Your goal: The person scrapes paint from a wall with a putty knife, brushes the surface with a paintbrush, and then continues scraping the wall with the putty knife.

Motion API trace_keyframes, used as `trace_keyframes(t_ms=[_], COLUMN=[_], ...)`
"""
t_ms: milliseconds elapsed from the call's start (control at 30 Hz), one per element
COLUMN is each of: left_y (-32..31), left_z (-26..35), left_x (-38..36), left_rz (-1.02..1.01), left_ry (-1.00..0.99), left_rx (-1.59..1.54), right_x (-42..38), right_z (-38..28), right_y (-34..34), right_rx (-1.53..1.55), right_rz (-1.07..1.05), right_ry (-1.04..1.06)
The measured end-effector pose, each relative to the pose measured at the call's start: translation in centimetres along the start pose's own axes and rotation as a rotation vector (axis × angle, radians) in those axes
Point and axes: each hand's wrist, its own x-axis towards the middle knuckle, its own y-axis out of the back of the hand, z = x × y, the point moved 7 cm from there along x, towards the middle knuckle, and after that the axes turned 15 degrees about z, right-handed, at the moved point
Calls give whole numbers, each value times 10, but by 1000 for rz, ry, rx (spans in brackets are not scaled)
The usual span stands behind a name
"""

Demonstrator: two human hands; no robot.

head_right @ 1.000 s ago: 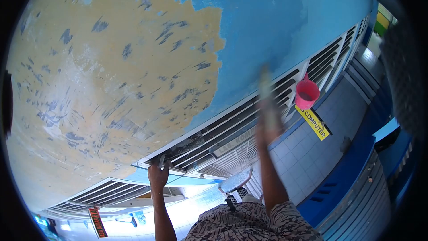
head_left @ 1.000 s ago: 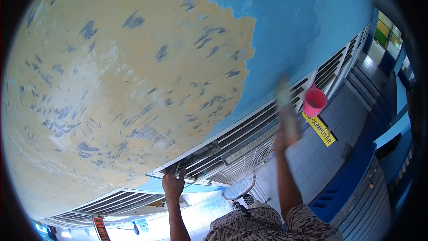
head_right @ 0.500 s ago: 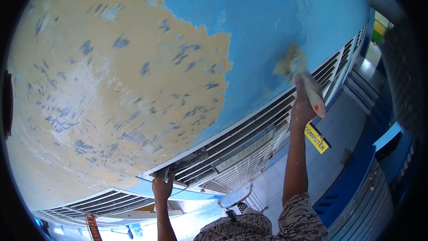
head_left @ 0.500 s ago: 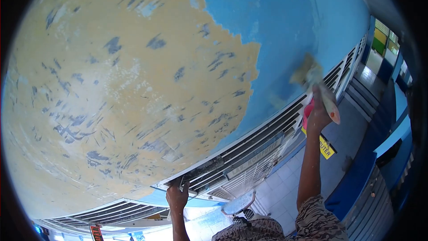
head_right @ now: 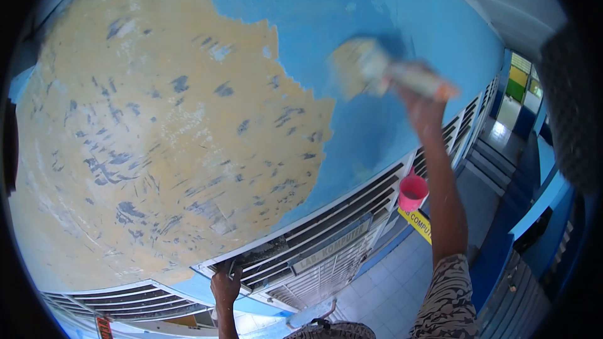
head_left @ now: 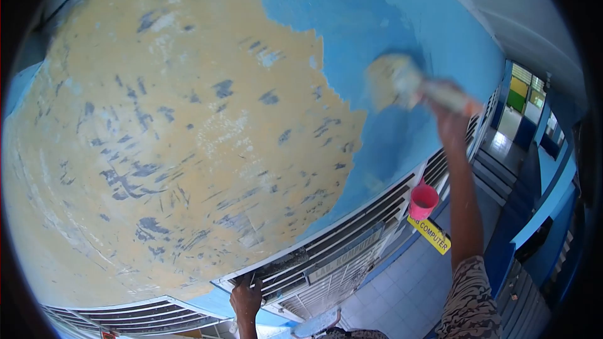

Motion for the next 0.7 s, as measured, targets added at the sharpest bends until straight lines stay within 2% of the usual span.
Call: trace_keyframes(t_ms=[33, 100, 133, 200, 233, 267, 300, 333, 367, 433, 467, 533, 567, 600, 667, 700], left_y=[0, -3, -2, -5, -8, -12, -11, -7, -4, -2, -1, -2, -3, -10, -8, -7], left_z=[-2, -7, -7, -10, -14, -21, -20, -14, -9, -4, -6, -8, -9, -20, -17, -18], left_x=[-1, -1, -2, -1, -2, -3, -2, -3, -4, -4, -3, -2, -4, -5, -6, -6], left_rz=[17, -21, -30, -17, -25, -8, -44, -29, -16, -23, -42, -15, 4, -49, -64, -75], left_ry=[-2, 16, 48, 36, 23, 29, 50, 26, 3, 8, 20, -13, -30, -7, 18, 45], left_rx=[-14, 43, 31, 24, 30, 7, 42, 29, 15, 19, 36, 36, 30, 6, 30, 52], right_x=[32, 72, 71, 46, 34, -6, -41, -76, -100, -121, -114, -78, -54, -23, 36, 64], right_z=[-48, -84, -87, -97, -78, -86, -80, -84, -94, -117, -127, -147, -159, -148, -116, -94], right_y=[-26, -44, -60, -101, -122, -176, -201, -224, -239, -265, -267, -273, -267, -259, -231, -204], right_rx=[-539, -708, -693, -881, -782, -1080, -921, -836, -712, -463, -465, -15, 64, 44, 183, 132], right_rz=[-17, 168, 165, 399, 315, 140, 20, 39, -2, -97, -86, -250, -147, -214, -67, 64], right_ry=[476, 515, 532, 632, 615, 1041, 1132, 1253, 1287, 1194, 1197, 948, 904, 400, 80, 4])
